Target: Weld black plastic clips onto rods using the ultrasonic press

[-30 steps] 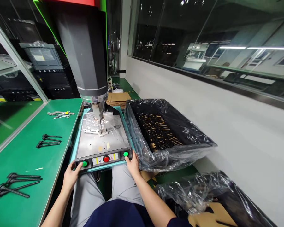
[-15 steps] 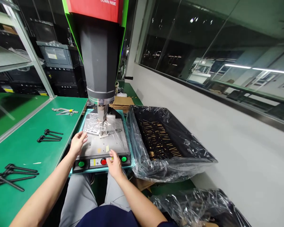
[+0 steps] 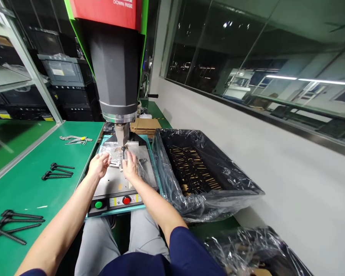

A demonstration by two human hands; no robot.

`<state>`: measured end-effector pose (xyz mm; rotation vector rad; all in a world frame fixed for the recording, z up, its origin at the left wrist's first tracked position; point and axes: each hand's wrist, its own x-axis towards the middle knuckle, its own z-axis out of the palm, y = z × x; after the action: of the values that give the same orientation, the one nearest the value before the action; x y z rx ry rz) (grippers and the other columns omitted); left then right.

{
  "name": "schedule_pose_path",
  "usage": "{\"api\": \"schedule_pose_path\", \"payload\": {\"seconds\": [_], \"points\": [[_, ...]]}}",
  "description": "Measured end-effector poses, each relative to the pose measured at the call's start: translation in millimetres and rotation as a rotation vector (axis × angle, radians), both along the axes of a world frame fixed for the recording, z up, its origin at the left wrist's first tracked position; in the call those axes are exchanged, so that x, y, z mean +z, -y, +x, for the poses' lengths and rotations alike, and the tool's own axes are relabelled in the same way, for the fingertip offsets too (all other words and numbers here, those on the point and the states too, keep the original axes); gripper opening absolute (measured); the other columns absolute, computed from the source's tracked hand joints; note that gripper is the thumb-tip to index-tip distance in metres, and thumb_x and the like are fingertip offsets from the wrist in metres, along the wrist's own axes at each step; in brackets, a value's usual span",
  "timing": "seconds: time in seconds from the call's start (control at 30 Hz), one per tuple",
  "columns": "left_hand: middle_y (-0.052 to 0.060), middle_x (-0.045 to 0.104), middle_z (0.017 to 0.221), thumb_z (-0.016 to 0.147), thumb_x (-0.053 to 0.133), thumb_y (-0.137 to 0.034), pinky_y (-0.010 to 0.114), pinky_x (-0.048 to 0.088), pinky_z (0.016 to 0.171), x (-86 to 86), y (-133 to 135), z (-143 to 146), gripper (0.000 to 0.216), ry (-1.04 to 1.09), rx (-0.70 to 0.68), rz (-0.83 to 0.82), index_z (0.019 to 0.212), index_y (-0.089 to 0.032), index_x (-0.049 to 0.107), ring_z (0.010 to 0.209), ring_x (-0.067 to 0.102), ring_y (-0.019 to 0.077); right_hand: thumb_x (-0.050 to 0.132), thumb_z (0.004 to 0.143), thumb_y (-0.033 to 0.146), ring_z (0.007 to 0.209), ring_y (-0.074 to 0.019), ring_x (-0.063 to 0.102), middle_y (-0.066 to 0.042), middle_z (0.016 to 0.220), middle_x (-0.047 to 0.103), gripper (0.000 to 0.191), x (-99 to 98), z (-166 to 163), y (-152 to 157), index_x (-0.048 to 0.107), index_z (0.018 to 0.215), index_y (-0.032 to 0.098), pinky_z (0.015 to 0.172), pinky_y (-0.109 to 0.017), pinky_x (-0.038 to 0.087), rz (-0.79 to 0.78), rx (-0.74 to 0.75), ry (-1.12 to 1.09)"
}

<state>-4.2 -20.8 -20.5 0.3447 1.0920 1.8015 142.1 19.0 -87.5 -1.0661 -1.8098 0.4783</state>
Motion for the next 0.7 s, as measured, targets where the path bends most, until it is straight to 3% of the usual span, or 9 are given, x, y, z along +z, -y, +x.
{"api": "schedule_pose_path", "payload": {"seconds": [0.1,0.23,0.4,0.57,0.63,0.7], "points": [[0.000,0.061,0.072,0.065,0.076,-0.009,0.017,0.048,0.050,8.2,0,0,0.029,-0.013,-0.003,0.018,0.085,-0.015,0.056,0.062,0.065,0.0116,0.049,0.092,0.025,0.136,-0.0281,0.038,-0.019,0.144,0.043,0.050,17.5,-10,-24,0.047,0.140,0.011,0.116,-0.044,0.029,0.040,-0.020,0.025],[-0.001,0.061,0.071,0.067,0.075,-0.009,0.017,0.047,0.049,12.9,-3,-1,0.030,-0.033,0.004,0.024,0.090,-0.015,0.057,0.058,0.063,0.0097,0.056,0.089,0.023,0.124,-0.0263,0.049,-0.012,0.126,0.060,0.032,34.8,-18,-56,0.063,0.119,0.017,0.111,-0.043,0.035,-0.075,0.047,0.059],[-0.001,0.062,0.071,0.066,0.076,-0.009,0.017,0.048,0.050,12.8,-5,-2,0.033,-0.032,-0.011,0.030,0.093,-0.015,0.058,0.058,0.062,0.0096,0.062,0.085,0.023,0.117,-0.0244,0.054,-0.009,0.118,0.063,0.021,48.3,-13,-68,0.066,0.105,0.018,0.104,-0.038,0.041,-0.100,0.084,0.046],[-0.001,0.062,0.072,0.067,0.075,-0.010,0.016,0.048,0.048,3.9,-1,3,0.035,-0.067,0.004,0.024,0.099,-0.015,0.059,0.054,0.060,0.0081,0.071,0.076,0.030,0.108,-0.0244,0.057,-0.008,0.111,0.063,0.027,48.3,3,-30,0.064,0.100,0.020,0.099,-0.040,0.043,-0.078,0.053,-0.072],[0.000,0.062,0.074,0.068,0.074,-0.009,0.016,0.048,0.049,-3.8,3,5,0.036,-0.075,0.030,0.017,0.101,-0.015,0.059,0.057,0.061,0.0090,0.075,0.072,0.032,0.104,-0.0242,0.057,-0.007,0.105,0.064,0.029,36.4,10,1,0.063,0.096,0.021,0.097,-0.041,0.044,-0.109,0.030,-0.112],[0.000,0.061,0.075,0.068,0.073,-0.009,0.017,0.048,0.050,-13.5,8,7,0.036,-0.075,0.048,-0.007,0.101,-0.015,0.059,0.058,0.062,0.0092,0.077,0.069,0.033,0.091,-0.0215,0.059,-0.003,0.093,0.065,0.028,19.1,15,37,0.062,0.089,0.021,0.088,-0.039,0.048,-0.249,0.063,-0.155]]}}
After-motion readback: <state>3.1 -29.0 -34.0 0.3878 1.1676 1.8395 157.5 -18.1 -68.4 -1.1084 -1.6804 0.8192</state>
